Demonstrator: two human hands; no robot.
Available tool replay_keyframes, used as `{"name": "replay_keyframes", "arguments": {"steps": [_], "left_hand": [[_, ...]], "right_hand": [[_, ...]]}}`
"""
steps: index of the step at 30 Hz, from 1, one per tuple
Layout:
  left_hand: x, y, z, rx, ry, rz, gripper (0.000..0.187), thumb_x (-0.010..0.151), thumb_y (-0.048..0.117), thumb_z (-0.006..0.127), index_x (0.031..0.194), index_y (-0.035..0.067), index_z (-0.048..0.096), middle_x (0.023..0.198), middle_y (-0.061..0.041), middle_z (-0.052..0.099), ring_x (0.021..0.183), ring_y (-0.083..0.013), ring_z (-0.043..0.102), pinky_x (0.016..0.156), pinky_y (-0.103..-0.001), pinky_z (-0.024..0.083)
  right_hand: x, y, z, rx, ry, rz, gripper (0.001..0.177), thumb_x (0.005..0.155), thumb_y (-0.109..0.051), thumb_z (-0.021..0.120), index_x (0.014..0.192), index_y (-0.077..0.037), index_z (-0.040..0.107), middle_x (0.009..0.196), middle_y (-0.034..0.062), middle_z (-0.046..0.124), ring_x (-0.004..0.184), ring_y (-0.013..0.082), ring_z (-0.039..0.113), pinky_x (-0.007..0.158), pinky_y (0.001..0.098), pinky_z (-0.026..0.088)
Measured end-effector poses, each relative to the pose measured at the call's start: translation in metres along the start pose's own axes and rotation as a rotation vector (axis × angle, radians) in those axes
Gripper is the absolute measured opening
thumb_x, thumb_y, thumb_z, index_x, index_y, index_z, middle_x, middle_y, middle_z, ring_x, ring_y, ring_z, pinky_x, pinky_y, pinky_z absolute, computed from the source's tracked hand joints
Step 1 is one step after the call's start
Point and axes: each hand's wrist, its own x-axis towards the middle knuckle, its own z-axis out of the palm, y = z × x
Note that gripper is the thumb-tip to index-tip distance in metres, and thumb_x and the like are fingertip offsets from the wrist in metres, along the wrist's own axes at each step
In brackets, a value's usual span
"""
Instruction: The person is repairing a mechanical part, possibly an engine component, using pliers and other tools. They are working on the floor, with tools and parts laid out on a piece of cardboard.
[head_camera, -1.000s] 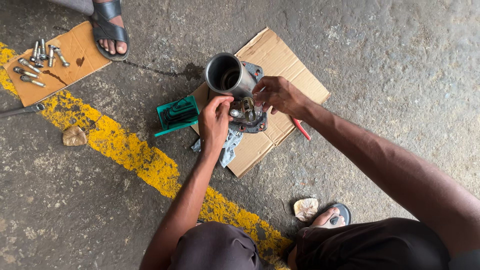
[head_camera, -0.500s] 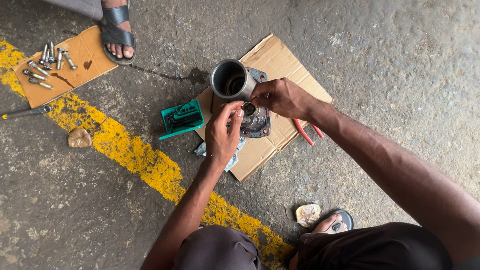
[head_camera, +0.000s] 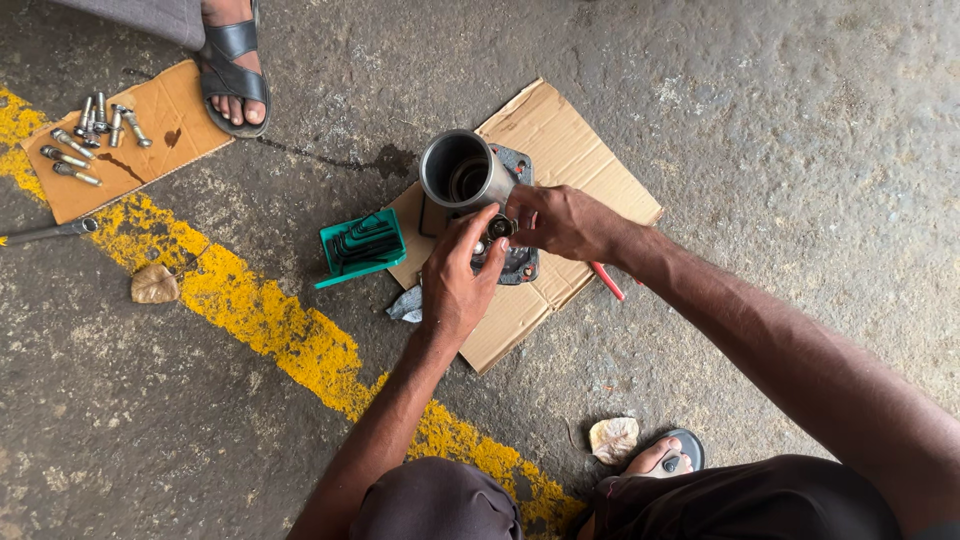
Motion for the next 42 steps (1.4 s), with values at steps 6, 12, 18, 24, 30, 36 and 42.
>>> {"name": "replay_keyframes", "arguments": {"steps": [6, 12, 18, 24, 30, 36, 42], "left_hand": [[-0.002, -0.003, -0.002, -0.025, -0.012, 0.044, 0.044, 0.096, 0.004, 0.066, 0.140, 0.005, 0.060, 0.135, -0.015, 0.067, 0.126, -0.0317, 0.066, 0.103, -0.041, 0.055], [-0.005, -0.006, -0.003, 0.012, -0.042, 0.068, 0.046, 0.098, 0.006, 0.067, 0.143, 0.005, 0.058, 0.138, -0.015, 0.066, 0.127, -0.0330, 0.065, 0.104, -0.042, 0.054], [-0.005, -0.008, -0.001, 0.010, -0.015, 0.126, 0.046, 0.098, 0.007, 0.067, 0.143, 0.004, 0.057, 0.139, -0.017, 0.065, 0.130, -0.0341, 0.064, 0.106, -0.043, 0.053], [0.003, -0.005, -0.002, -0.005, -0.020, 0.043, 0.044, 0.104, 0.011, 0.063, 0.146, 0.003, 0.055, 0.138, -0.020, 0.065, 0.129, -0.0349, 0.064, 0.102, -0.043, 0.056], [-0.012, -0.019, 0.000, -0.072, 0.030, -0.059, 0.045, 0.103, 0.019, 0.065, 0.142, 0.001, 0.053, 0.133, -0.021, 0.065, 0.124, -0.0325, 0.066, 0.097, -0.041, 0.057], [-0.070, -0.085, -0.003, 0.099, 0.269, -0.109, 0.028, 0.114, 0.023, 0.059, 0.139, 0.011, 0.062, 0.122, -0.011, 0.075, 0.110, -0.0233, 0.077, 0.089, -0.035, 0.065], [-0.108, -0.137, 0.022, 0.596, -0.331, -0.351, 0.071, 0.086, 0.036, 0.076, 0.150, 0.012, 0.057, 0.124, -0.027, 0.065, 0.073, -0.0323, 0.073, 0.045, -0.039, 0.058]], "right_hand": [[0.000, -0.002, 0.015, -0.079, 0.110, -0.132, 0.042, 0.093, -0.027, 0.073, 0.125, -0.006, 0.057, 0.097, 0.0126, 0.073, 0.091, 0.0288, 0.074, 0.080, 0.0442, 0.060], [-0.002, 0.005, 0.020, -0.107, 0.148, -0.195, 0.037, 0.094, -0.024, 0.072, 0.125, -0.007, 0.061, 0.106, 0.0131, 0.071, 0.095, 0.0306, 0.073, 0.080, 0.0440, 0.060], [0.000, 0.008, 0.018, -0.101, 0.139, -0.205, 0.040, 0.093, -0.026, 0.072, 0.128, -0.008, 0.063, 0.109, 0.0108, 0.071, 0.099, 0.0275, 0.073, 0.086, 0.0415, 0.061], [0.003, 0.002, 0.012, -0.077, 0.085, -0.149, 0.051, 0.095, -0.029, 0.070, 0.137, -0.003, 0.056, 0.105, 0.0159, 0.073, 0.095, 0.0272, 0.074, 0.086, 0.0420, 0.060], [-0.002, 0.038, 0.004, -0.024, 0.115, -0.004, 0.046, 0.097, -0.029, 0.067, 0.136, -0.007, 0.058, 0.099, 0.0120, 0.077, 0.083, 0.0225, 0.076, 0.075, 0.0390, 0.063], [-0.065, 0.118, 0.056, -0.255, -0.106, 0.170, 0.036, 0.099, -0.030, 0.065, 0.125, -0.006, 0.062, 0.097, 0.0142, 0.076, 0.080, 0.0226, 0.074, 0.070, 0.0381, 0.061], [-0.141, 0.126, 0.163, -0.045, -0.424, 0.163, 0.033, 0.099, -0.031, 0.063, 0.121, -0.007, 0.063, 0.100, 0.0159, 0.076, 0.085, 0.0232, 0.075, 0.070, 0.0373, 0.062]]}}
